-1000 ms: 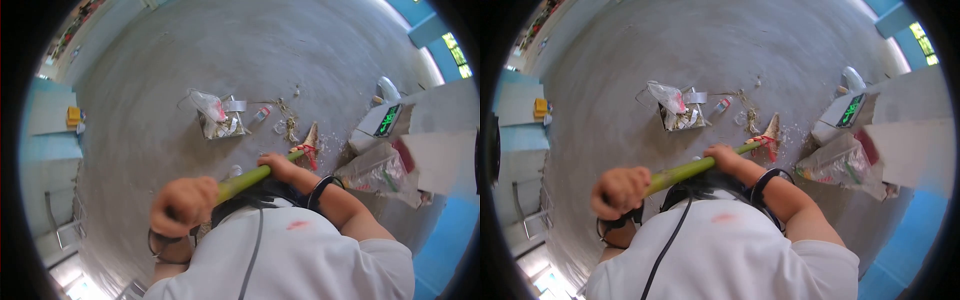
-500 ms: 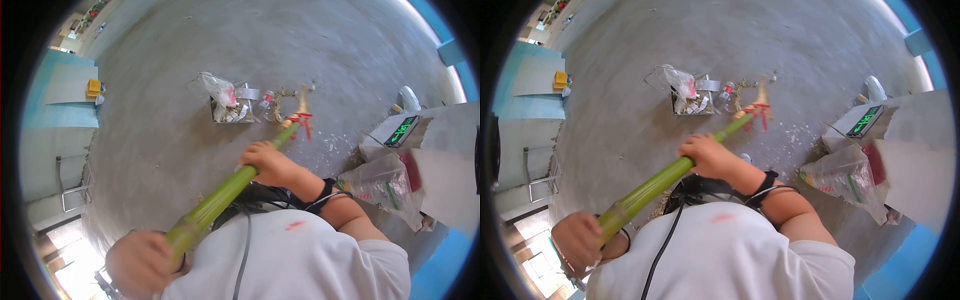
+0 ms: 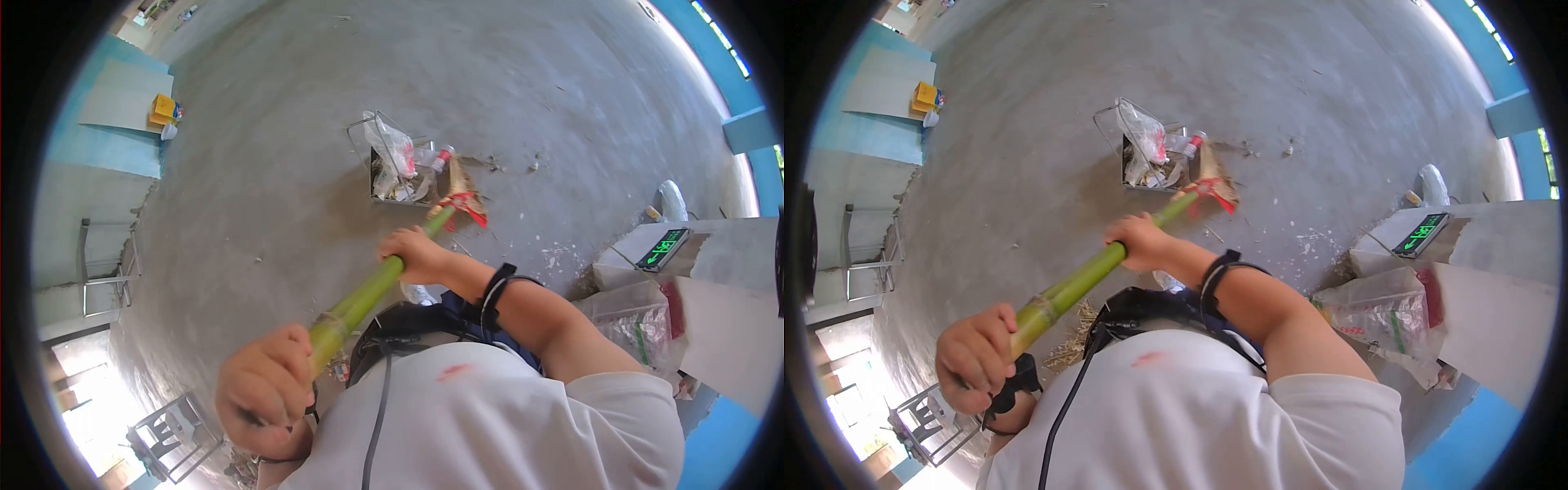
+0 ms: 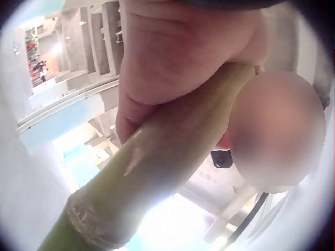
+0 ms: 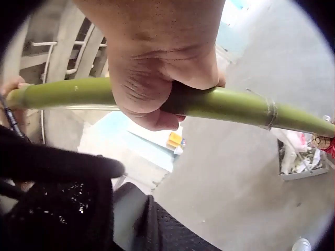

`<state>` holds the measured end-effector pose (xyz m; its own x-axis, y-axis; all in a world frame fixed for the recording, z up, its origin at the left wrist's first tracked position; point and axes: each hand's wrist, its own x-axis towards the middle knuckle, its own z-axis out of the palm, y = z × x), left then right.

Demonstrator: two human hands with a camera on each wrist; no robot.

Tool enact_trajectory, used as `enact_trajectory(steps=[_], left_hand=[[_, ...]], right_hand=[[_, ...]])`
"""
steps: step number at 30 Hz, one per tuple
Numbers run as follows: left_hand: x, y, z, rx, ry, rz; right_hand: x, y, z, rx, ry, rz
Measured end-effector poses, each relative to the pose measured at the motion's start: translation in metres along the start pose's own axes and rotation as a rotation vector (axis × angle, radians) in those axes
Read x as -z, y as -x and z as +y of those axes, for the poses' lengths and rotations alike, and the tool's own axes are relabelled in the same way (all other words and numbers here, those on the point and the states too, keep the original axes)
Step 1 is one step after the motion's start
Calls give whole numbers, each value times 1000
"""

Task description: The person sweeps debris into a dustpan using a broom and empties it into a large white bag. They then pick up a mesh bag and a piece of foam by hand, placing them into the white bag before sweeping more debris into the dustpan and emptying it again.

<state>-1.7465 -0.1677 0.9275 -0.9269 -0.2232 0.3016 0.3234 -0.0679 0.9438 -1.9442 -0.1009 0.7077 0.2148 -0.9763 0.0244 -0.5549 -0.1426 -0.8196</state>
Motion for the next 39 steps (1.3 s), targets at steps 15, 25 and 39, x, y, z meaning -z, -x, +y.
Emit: enact_trajectory(steps=[15,25,39], left_hand=[[-3,3,70,-83,-108,-22],[-45,-131,-116,162,199,25],[-168,-197,-93,-8,117,405]], right_hand=[[70,-14,-67,133,-60,-129],[158,129,132,-271,215,-37],[194,129,152,243,-161,-202]])
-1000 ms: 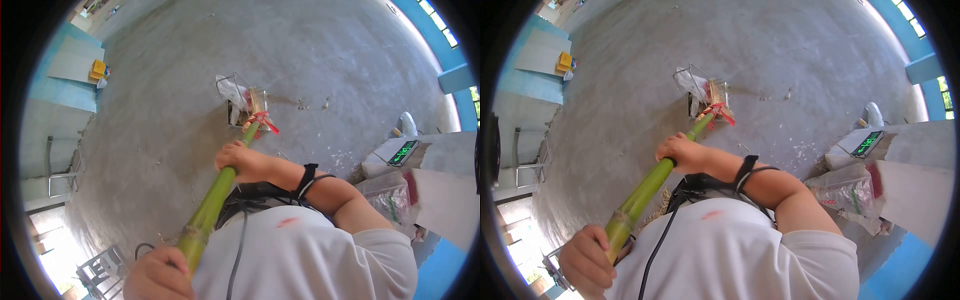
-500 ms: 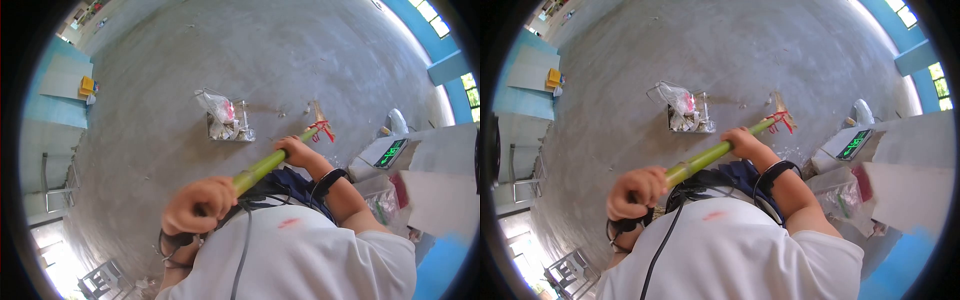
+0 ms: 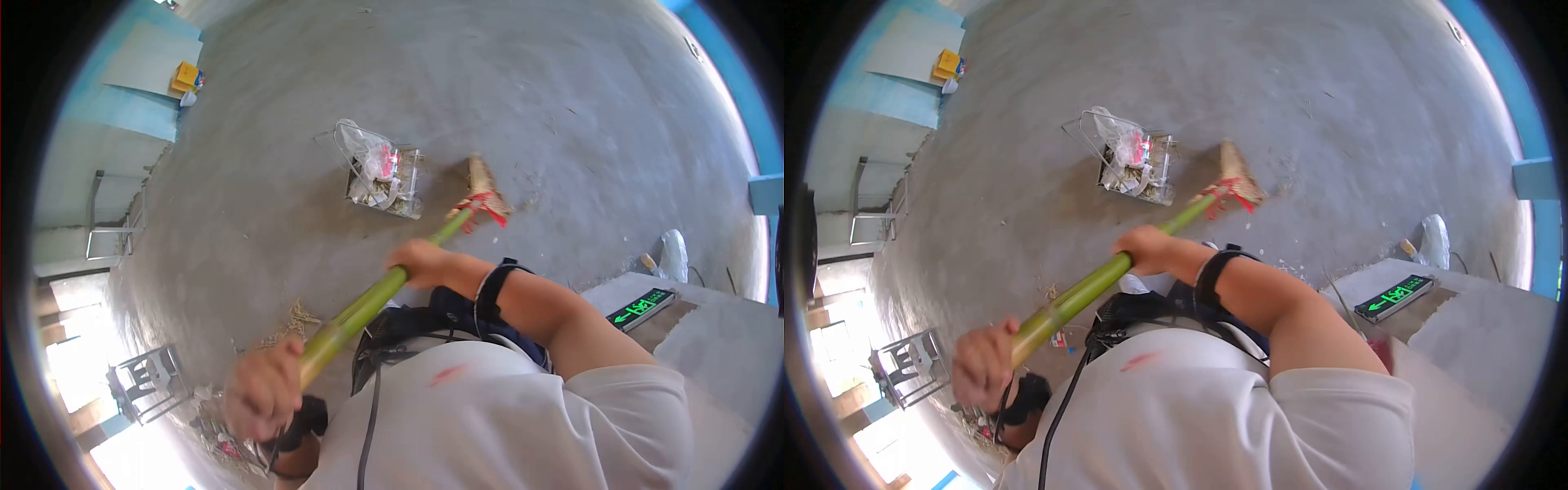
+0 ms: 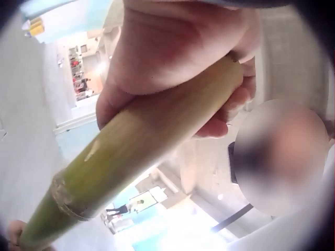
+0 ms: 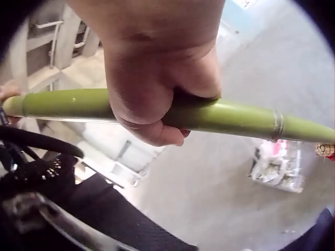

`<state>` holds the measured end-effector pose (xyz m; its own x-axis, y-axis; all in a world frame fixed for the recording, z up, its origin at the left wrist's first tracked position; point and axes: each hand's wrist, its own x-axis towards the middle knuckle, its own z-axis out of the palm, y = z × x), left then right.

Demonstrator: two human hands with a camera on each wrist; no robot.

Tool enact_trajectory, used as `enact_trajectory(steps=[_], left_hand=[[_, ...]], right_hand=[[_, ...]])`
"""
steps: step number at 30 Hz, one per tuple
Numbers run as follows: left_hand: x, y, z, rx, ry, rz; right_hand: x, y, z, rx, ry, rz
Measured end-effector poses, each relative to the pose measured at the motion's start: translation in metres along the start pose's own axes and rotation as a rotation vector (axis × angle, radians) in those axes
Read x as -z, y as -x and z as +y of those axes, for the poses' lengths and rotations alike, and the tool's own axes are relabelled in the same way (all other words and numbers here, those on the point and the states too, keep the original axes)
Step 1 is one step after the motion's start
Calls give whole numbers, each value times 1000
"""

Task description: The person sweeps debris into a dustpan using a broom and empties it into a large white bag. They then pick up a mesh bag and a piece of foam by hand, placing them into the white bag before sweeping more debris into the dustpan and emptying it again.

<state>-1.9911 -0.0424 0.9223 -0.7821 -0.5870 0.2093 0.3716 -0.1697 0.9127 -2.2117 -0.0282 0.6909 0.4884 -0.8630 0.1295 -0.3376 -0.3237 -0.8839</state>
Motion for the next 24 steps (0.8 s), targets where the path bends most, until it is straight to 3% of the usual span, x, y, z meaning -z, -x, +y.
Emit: enact_trajectory(steps=[2,5,7,9,12,15,19,22,24], left_hand=[[-23,3,29,9,-114,-151],[-66,19,45,31,-259,100],[-66,54,72,47,-344,-70],[-69,84,87,-12,-325,-120],[-67,123,86,-204,-196,-42],[-16,203,46,-170,-126,266],[30,228,-4,-15,-14,568],[52,265,-17,84,-69,523],[68,293,-5,50,-72,561]], right_hand=[[-9,-19,-24,44,-33,-57],[-19,-37,-54,131,-48,-96],[-29,-41,-81,194,-56,-83],[-42,-28,-110,239,-55,-59],[-66,-19,-129,200,-26,-122],[-101,-18,-102,63,64,-134],[-171,-27,-39,-123,260,-227],[-236,-36,-21,-146,234,-222],[-268,-61,-21,-110,213,-175]])
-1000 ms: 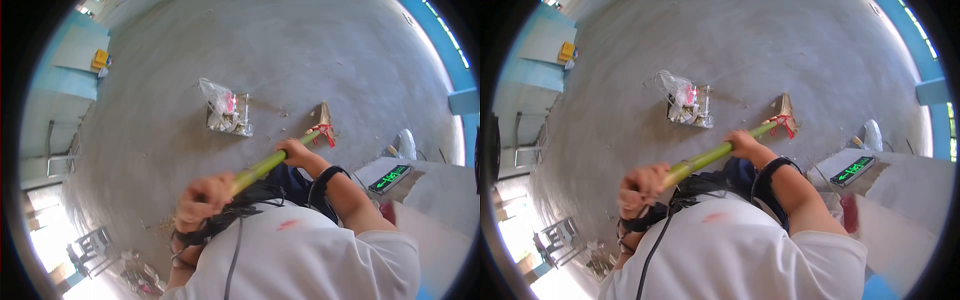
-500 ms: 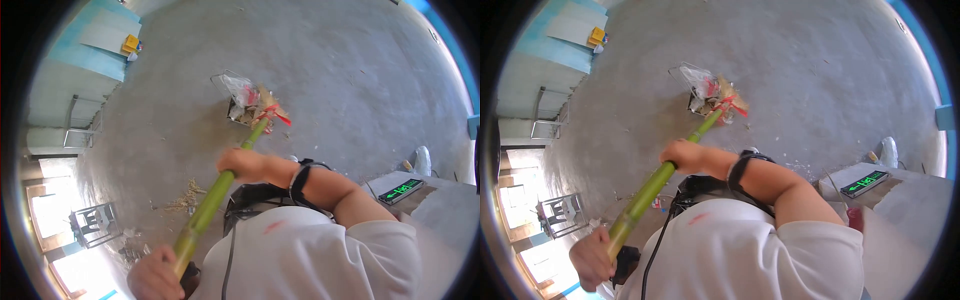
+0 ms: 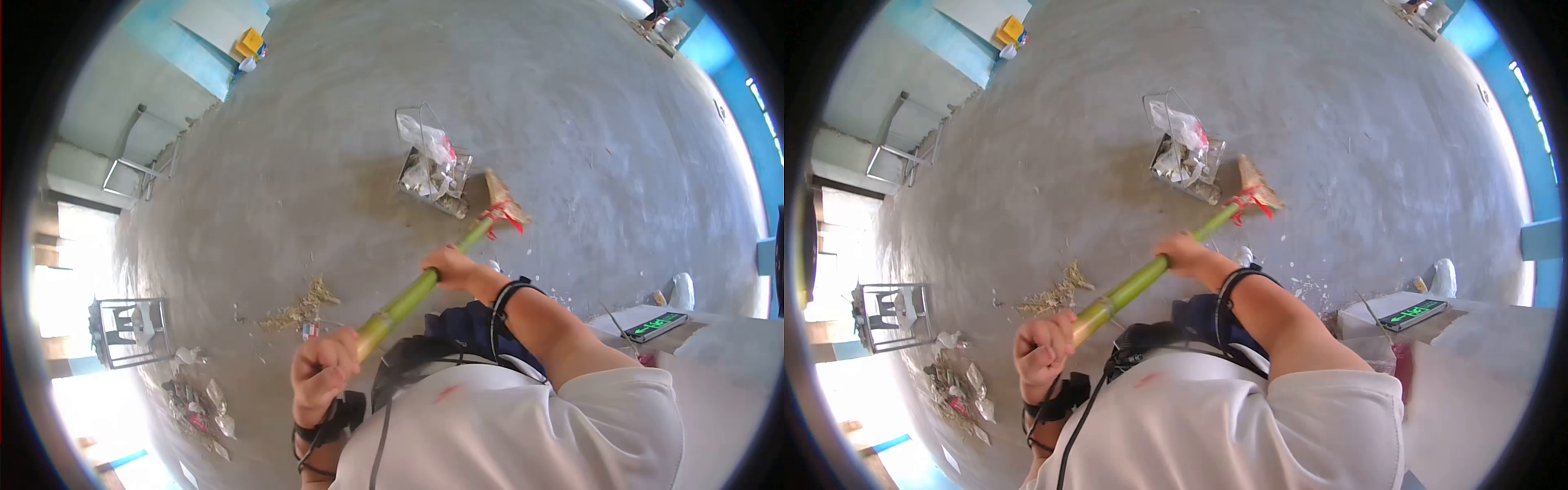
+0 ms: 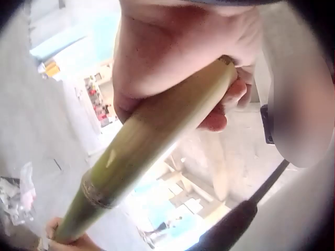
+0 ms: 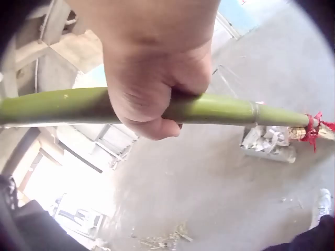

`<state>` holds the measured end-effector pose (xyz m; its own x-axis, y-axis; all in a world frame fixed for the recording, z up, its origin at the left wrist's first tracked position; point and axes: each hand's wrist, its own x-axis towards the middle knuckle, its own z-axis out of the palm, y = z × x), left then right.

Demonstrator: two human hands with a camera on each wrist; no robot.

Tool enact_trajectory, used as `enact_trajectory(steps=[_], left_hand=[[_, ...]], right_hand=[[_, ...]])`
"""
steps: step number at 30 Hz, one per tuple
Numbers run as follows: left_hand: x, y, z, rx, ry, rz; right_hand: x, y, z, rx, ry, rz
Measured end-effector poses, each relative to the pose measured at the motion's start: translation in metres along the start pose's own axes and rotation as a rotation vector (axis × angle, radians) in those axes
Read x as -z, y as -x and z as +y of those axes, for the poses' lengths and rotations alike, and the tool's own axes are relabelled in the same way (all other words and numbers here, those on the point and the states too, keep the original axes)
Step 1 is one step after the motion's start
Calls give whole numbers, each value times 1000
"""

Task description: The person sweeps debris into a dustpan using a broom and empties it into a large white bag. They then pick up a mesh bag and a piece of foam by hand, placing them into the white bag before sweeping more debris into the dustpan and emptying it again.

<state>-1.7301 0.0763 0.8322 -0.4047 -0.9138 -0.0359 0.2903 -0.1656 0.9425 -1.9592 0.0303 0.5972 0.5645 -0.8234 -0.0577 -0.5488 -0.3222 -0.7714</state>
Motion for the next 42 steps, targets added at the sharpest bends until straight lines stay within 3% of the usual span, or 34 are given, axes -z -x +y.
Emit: enact_trajectory(steps=[5,8,12,14,16,19,22,26,28,30,31,33,35,37,39,41,42], left_hand=[[-2,20,39,-70,-172,22],[-19,32,70,-237,-155,-222],[-80,43,96,-221,-108,-494],[-121,41,75,-213,-20,-370],[-173,32,53,-193,46,-221],[-217,1,36,-186,32,-263],[-243,-43,34,-225,-132,-171],[-202,-98,43,-193,-445,-56],[-169,-124,46,-141,-507,29],[-131,-144,56,-36,-546,86],[-112,-153,66,-22,-568,129],[-66,-175,84,1,-605,195],[-20,-190,109,2,-735,254],[23,-209,141,17,-828,279],[57,-245,173,42,-879,246],[79,-287,209,67,-1005,185],[94,-309,225,86,-1033,154]], right_hand=[[-11,-49,-41,161,-73,1],[38,-23,-82,244,-70,-18],[93,65,-95,306,-115,-29],[118,116,-76,310,-179,-29],[138,165,-55,196,-186,-32],[166,211,-16,72,-262,25],[190,231,20,-71,-336,153],[241,235,46,-290,-455,411],[266,243,69,-548,-347,597],[274,268,125,-547,-372,939],[281,270,130,-333,-512,1315],[302,288,147,-267,-361,1691],[317,307,152,-342,-150,1872],[323,327,152,-286,-105,1995],[335,328,117,-253,-127,2161],[341,342,93,-230,187,1937],[340,332,58,-121,-25,1916]])
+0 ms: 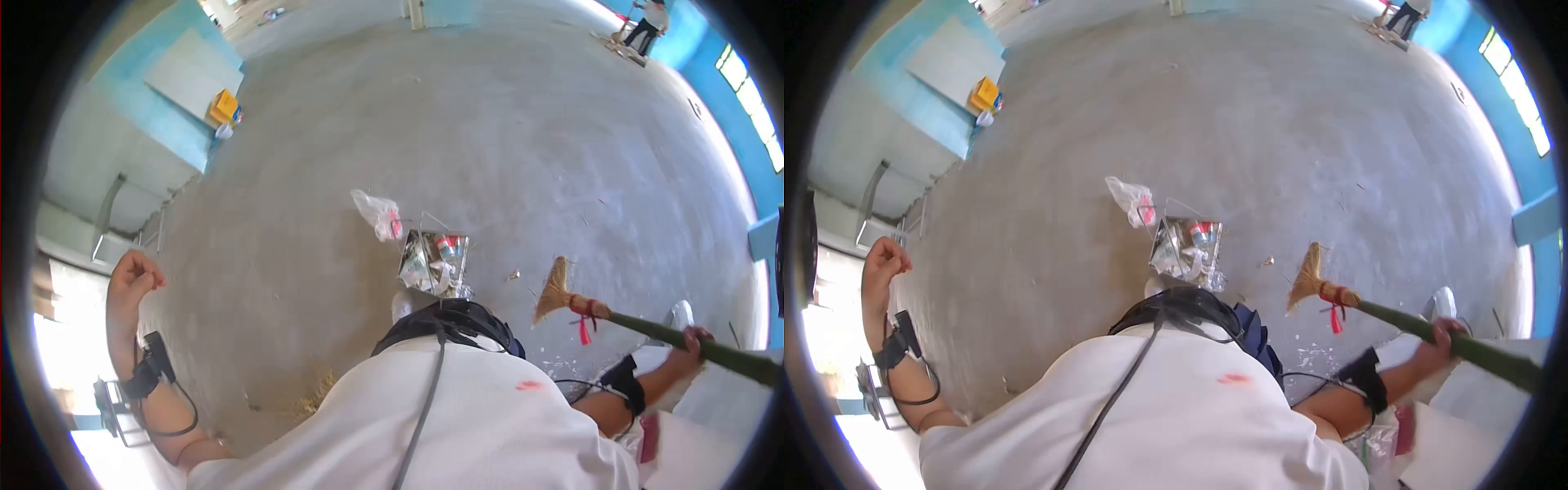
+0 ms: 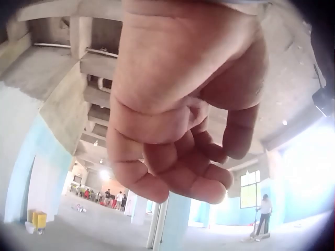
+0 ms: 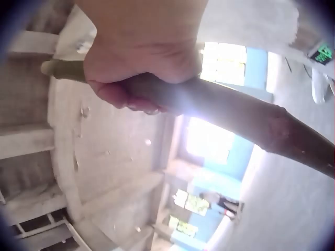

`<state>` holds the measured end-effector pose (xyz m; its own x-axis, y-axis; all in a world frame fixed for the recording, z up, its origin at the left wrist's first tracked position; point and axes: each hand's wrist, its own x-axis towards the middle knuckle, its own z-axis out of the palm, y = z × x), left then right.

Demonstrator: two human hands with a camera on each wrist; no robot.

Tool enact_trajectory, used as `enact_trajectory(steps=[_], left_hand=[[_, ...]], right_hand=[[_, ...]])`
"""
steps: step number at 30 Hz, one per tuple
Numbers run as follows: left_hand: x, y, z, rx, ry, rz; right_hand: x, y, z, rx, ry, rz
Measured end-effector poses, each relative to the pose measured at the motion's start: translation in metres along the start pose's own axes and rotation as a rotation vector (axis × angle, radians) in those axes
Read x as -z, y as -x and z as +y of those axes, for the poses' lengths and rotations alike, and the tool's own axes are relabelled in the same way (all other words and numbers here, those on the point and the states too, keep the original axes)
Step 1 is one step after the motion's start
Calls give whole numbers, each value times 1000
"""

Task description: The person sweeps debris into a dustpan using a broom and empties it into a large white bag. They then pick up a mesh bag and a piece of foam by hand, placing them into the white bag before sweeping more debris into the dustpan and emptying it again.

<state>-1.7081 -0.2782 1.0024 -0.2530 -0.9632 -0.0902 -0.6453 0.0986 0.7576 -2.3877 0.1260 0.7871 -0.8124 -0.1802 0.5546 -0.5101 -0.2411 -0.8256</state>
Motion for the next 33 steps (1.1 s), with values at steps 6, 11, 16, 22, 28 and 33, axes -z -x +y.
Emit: enact_trajectory(steps=[6,11,16,22,28,33], left_hand=[[57,-221,-7,130,-227,-356],[-33,-391,-76,0,-425,-622],[-280,-503,-216,-63,-49,-942],[-474,-462,-258,-176,-508,-824],[-483,-460,-263,-46,-600,-1164],[-397,-413,-251,-59,-337,-849]], right_hand=[[-190,-18,-182,-20,-135,-521],[-297,24,-156,-121,76,-594],[-359,64,-83,-153,176,-465],[-354,108,-62,-373,398,-331],[-377,135,-43,-440,423,-344],[-365,133,-50,-463,397,-309]])
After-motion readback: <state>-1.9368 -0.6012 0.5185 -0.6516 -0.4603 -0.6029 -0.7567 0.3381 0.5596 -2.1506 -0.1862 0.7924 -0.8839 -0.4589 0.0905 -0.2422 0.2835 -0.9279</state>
